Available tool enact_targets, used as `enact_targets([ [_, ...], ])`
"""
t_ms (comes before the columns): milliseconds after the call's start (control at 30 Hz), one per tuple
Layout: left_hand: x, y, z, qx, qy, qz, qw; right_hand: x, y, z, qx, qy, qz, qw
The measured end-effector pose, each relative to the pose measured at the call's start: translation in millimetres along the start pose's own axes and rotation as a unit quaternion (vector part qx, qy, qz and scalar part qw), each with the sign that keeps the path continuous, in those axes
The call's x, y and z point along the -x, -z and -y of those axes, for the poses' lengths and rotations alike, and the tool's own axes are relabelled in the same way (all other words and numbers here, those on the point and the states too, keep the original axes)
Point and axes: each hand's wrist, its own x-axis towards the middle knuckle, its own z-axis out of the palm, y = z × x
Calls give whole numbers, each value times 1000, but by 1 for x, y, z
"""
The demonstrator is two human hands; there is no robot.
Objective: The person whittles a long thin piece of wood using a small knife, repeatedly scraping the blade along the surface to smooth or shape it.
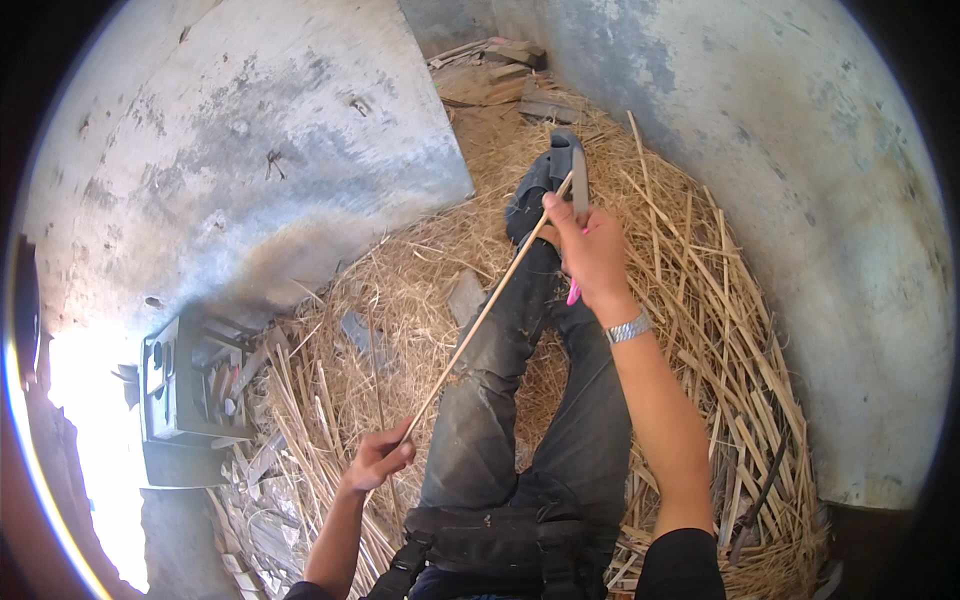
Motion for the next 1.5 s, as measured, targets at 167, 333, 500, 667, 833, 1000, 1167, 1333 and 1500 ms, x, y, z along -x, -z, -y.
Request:
enact_targets([
  [167,-45,-44,-13,35,87,4,996,57,-13,-56,144,63,113,981],
  [333,-54,-54,-2,144,199,20,969,129,-33,-107,323,157,221,907],
  [500,-50,-52,20,196,250,-8,948,158,-33,-135,469,135,268,831],
  [667,-42,-43,27,193,242,-3,951,147,-29,-140,451,153,266,838],
  [833,-25,-35,22,90,207,-8,974,144,-32,-133,500,149,276,807],
  [1000,19,-18,15,-91,190,-5,978,95,-28,-136,561,147,190,792],
  [1167,67,-14,10,-136,197,-30,971,51,-1,-138,583,158,198,772],
  [1333,78,-15,28,-104,186,-43,976,117,-25,-127,563,172,296,752],
  [1500,77,-16,25,-70,213,-34,974,52,9,-140,595,113,126,785],
])
